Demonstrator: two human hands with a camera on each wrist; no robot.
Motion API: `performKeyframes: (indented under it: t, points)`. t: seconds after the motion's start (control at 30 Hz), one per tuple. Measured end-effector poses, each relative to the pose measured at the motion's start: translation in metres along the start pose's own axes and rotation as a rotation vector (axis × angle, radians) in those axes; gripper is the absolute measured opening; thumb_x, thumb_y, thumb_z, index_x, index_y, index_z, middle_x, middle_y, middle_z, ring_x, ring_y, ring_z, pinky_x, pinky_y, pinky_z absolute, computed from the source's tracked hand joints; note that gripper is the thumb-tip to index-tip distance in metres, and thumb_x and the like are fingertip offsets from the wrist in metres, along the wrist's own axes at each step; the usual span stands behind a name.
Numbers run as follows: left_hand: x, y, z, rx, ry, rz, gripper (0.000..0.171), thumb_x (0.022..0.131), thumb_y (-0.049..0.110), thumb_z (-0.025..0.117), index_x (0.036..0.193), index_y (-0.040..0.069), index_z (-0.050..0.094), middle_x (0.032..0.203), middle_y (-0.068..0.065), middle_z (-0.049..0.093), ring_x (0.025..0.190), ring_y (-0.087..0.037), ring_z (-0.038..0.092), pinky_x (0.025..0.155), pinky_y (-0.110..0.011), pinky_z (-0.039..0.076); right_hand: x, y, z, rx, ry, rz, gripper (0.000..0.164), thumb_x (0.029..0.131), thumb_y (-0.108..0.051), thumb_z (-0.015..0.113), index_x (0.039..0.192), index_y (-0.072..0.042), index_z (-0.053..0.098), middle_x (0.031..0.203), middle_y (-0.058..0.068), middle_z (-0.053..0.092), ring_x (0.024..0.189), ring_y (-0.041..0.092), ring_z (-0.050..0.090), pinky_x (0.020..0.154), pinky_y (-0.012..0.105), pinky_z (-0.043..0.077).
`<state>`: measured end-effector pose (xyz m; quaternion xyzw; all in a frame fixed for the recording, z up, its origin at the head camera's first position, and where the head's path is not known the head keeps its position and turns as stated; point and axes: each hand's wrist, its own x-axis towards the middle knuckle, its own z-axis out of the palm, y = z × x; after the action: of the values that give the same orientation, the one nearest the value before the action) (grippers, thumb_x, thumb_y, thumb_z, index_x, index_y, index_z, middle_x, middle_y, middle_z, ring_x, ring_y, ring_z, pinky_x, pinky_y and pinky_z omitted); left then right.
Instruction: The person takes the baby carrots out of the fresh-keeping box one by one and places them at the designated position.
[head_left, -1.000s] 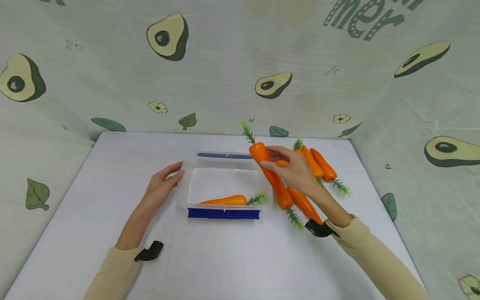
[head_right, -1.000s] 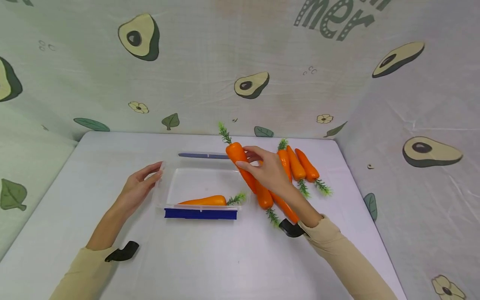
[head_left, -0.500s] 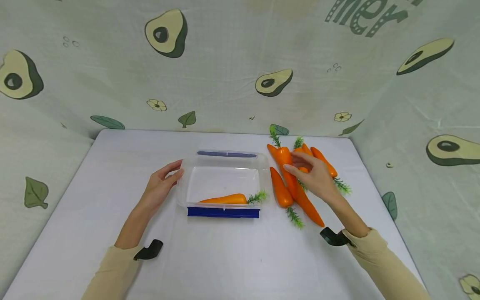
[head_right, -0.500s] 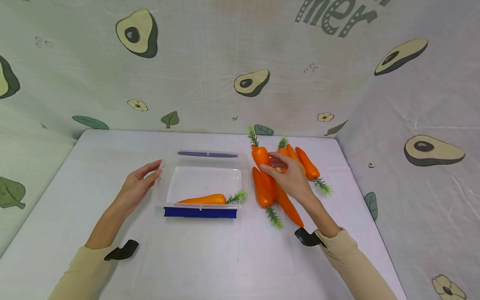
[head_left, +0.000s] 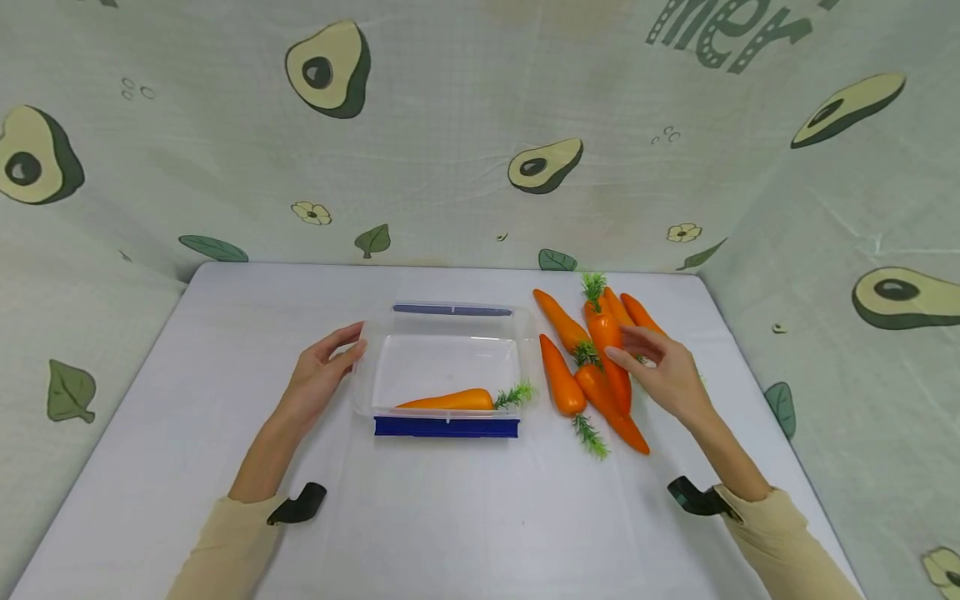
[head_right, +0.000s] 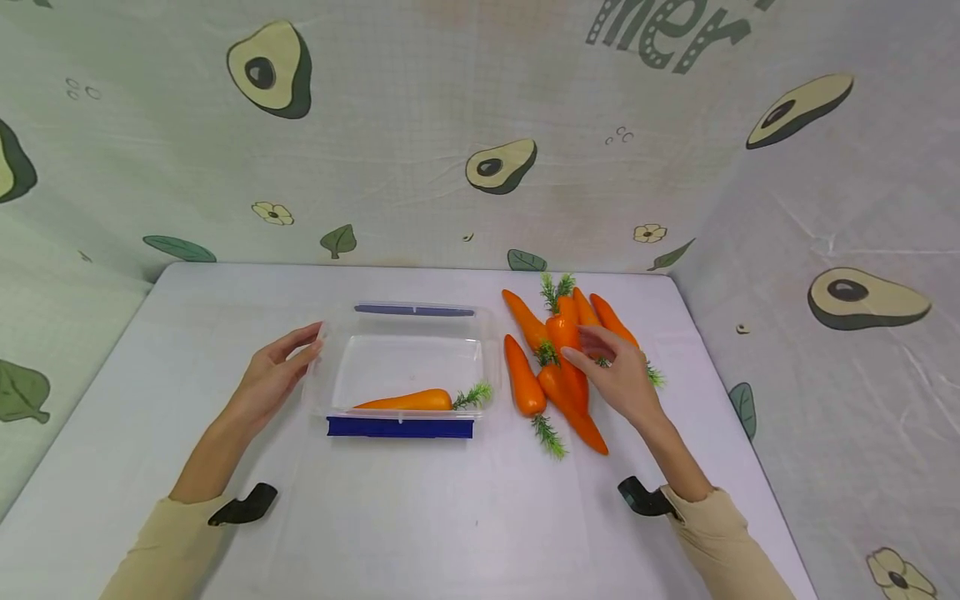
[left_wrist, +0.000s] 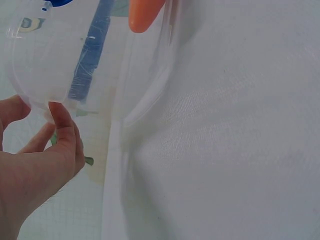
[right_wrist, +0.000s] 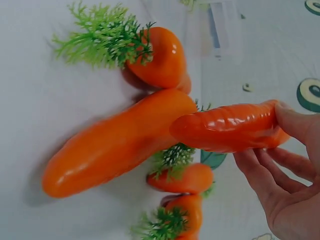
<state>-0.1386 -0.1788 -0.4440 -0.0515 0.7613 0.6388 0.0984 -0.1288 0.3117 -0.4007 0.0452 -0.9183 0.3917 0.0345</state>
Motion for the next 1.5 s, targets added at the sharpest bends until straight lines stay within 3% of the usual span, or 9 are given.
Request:
performKeyframes:
  t: [0.17, 0.73, 1.0, 1.5]
  points:
    - [0.0, 0.0, 0.0, 0.008, 0.004, -0.011, 0.068, 0.102, 0.047, 0.062, 0.159, 0.015, 0.042, 0.161, -0.006, 0.04, 0.132, -0.017, 0.046, 0.098, -0.014, 0.043, -0.013, 0.016, -0.005, -0.017, 0.006, 0.027, 0.057, 0.099, -0.035, 0.072, 0.142, 0.0, 0.058, 0.124, 0.021, 0.069, 0.112, 0.038, 0.066, 0.082, 0.004, 0.043]
    - [0.0, 0.0, 0.0, -0.003, 0.007, -0.002, 0.067, 0.103, 0.045, 0.062, 0.159, 0.014, 0.041, 0.161, -0.007, 0.04, 0.13, -0.016, 0.046, 0.097, -0.014, 0.044, -0.043, 0.057, -0.006, -0.088, -0.018, 0.095, 0.058, 0.099, -0.036, 0.071, 0.141, 0.002, 0.058, 0.124, 0.025, 0.068, 0.11, 0.042, 0.067, 0.08, 0.002, 0.04]
    - [0.001, -0.002, 0.001, -0.021, 0.007, 0.001, 0.068, 0.102, 0.044, 0.063, 0.158, 0.013, 0.042, 0.162, -0.007, 0.039, 0.128, -0.014, 0.047, 0.099, -0.017, 0.045, -0.049, 0.063, -0.006, -0.112, -0.053, 0.091, 0.056, 0.098, -0.036, 0.072, 0.138, 0.002, 0.06, 0.122, 0.023, 0.069, 0.109, 0.039, 0.068, 0.082, 0.008, 0.046]
    - [0.0, 0.0, 0.001, -0.007, 0.015, -0.022, 0.065, 0.103, 0.043, 0.062, 0.159, 0.015, 0.041, 0.16, -0.007, 0.04, 0.132, -0.017, 0.045, 0.097, -0.014, 0.044, -0.049, 0.061, -0.002, -0.155, -0.139, 0.09, 0.055, 0.096, -0.03, 0.075, 0.135, 0.005, 0.061, 0.117, 0.023, 0.07, 0.102, 0.036, 0.069, 0.081, 0.035, 0.058]
